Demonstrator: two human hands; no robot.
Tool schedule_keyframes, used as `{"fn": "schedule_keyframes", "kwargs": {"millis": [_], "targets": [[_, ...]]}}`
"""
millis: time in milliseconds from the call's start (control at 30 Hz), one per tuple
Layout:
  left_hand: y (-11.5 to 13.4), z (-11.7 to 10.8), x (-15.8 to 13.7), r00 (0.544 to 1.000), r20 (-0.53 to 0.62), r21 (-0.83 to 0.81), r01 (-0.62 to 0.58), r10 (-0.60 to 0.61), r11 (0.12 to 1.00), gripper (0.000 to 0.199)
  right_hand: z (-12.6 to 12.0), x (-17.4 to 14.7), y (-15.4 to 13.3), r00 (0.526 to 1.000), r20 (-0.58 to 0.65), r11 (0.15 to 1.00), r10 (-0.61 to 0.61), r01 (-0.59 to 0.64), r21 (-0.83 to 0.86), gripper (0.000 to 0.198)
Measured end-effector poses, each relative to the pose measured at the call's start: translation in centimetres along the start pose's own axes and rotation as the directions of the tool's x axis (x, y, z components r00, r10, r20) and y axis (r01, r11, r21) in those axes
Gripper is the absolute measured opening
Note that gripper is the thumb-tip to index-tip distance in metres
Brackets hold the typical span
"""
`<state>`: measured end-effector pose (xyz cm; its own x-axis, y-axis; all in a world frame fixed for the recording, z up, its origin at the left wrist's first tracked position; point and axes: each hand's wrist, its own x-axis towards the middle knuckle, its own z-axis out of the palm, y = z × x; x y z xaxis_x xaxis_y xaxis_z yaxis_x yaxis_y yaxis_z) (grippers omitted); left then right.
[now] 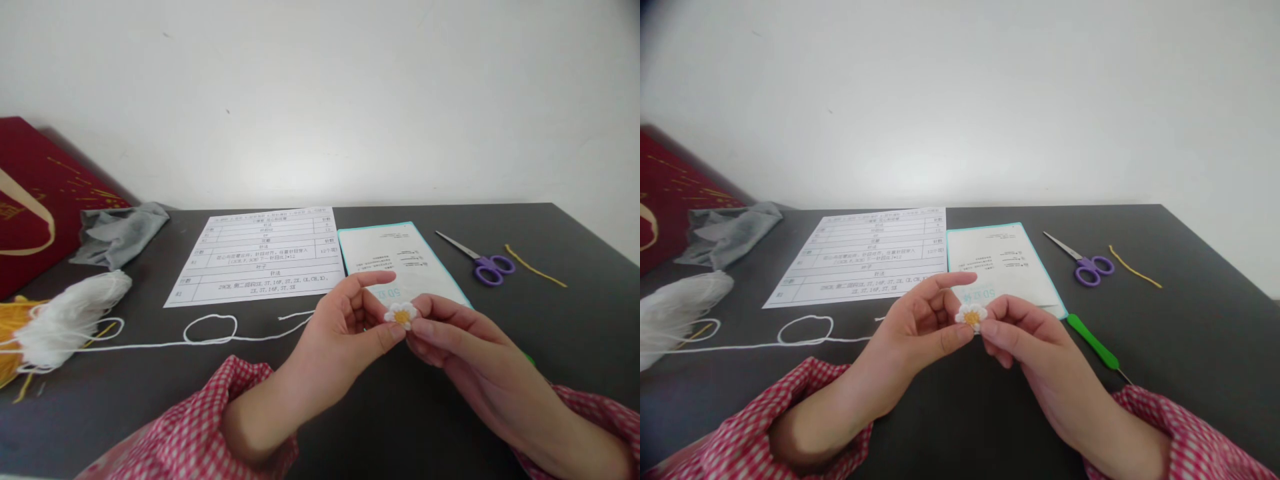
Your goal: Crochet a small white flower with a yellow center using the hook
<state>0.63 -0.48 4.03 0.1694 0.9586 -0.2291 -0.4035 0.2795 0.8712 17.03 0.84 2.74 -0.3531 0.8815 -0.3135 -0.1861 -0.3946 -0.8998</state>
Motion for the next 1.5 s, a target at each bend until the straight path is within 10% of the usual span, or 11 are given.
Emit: {"fn": "schedule_keyframes", "kwargs": {"millis": [233,1500], "targets": [[-0.01,-0.31,-0.16,0.998,0.066,0.031,0.006,-0.008,1.0,0.043,0.28,0.04,-0.26,0.982,0.077,0.955,0.173,-0.186,0.232,0.013],[0.4,-0.04,-0.32,0.995,-0.051,0.052,-0.083,0.085,0.995,0.032,0.16,-0.15,-0.29,0.998,-0.025,0.996,-0.053,0.051,-0.07,0.014]]}}
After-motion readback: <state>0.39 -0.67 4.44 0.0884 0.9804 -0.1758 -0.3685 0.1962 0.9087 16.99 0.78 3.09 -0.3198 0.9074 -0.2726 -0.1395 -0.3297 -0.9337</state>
